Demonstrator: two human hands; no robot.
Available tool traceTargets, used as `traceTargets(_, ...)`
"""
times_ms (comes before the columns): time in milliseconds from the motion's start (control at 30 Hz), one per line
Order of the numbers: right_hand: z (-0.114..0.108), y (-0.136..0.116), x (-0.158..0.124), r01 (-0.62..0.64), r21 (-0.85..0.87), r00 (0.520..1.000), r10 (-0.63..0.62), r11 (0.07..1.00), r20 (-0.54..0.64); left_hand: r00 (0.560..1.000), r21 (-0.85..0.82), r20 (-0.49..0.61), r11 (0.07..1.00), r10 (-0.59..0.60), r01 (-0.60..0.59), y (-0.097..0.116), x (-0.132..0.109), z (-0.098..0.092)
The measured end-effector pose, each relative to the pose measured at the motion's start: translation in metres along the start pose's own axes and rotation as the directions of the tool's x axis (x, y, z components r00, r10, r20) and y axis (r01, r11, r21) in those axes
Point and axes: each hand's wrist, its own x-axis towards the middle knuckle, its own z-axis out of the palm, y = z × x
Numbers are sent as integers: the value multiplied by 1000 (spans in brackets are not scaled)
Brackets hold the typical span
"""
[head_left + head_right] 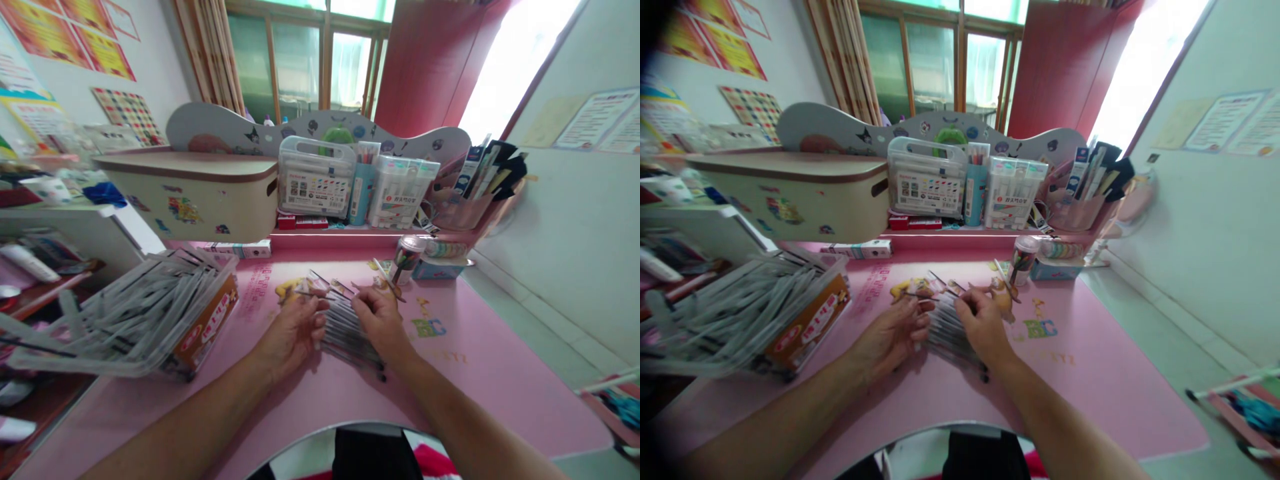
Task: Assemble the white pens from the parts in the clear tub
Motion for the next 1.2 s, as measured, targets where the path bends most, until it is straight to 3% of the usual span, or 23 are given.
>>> traceTargets(67, 3, 0, -4, 19, -29, 997, -17, 999, 71, 1000, -1, -18, 1000, -19, 19, -5, -2, 2)
traceTargets(133, 4, 2, -4, -33, 97, 990, 20, 995, 139, 999, -17, -50, 1000, -19, 18, -4, 0, 1)
traceTargets(200, 3, 6, -2, -95, 264, 987, 56, 960, 150, 995, -27, -82, 998, -57, 55, -2, 2, -1)
traceTargets(267, 2, 9, 1, -107, 324, 990, 69, 940, 126, 984, -28, -119, 991, -130, 128, -1, 2, -1)
traceTargets(467, 6, 6, -5, 130, -8, 990, -130, 991, 48, 948, -47, -138, 958, -287, 284, -9, -5, 8)
traceTargets(600, 13, 5, -14, 256, -133, 957, -232, 958, 174, 954, -109, -113, 958, -279, 267, -15, -7, 12)
traceTargets(700, 15, 7, -16, 366, -226, 906, -289, 903, 309, 958, -152, -103, 956, -268, 251, -16, -7, 14)
traceTargets(800, 15, 8, -15, 428, -329, 880, -305, 842, 364, 957, -164, -70, 949, -283, 269, -15, -7, 15)
traceTargets(933, 13, 11, -14, 448, -334, 881, -344, 829, 325, 964, -149, -51, 957, -260, 250, -17, -6, 12)
traceTargets(1033, 9, 11, -12, 411, -290, 906, -353, 864, 232, 976, -112, -74, 975, -203, 194, -18, -4, 9)
traceTargets(1200, 0, 7, -8, 364, -327, 925, -381, 872, 15, 986, 161, -123, 978, -114, 133, -4, -7, 16)
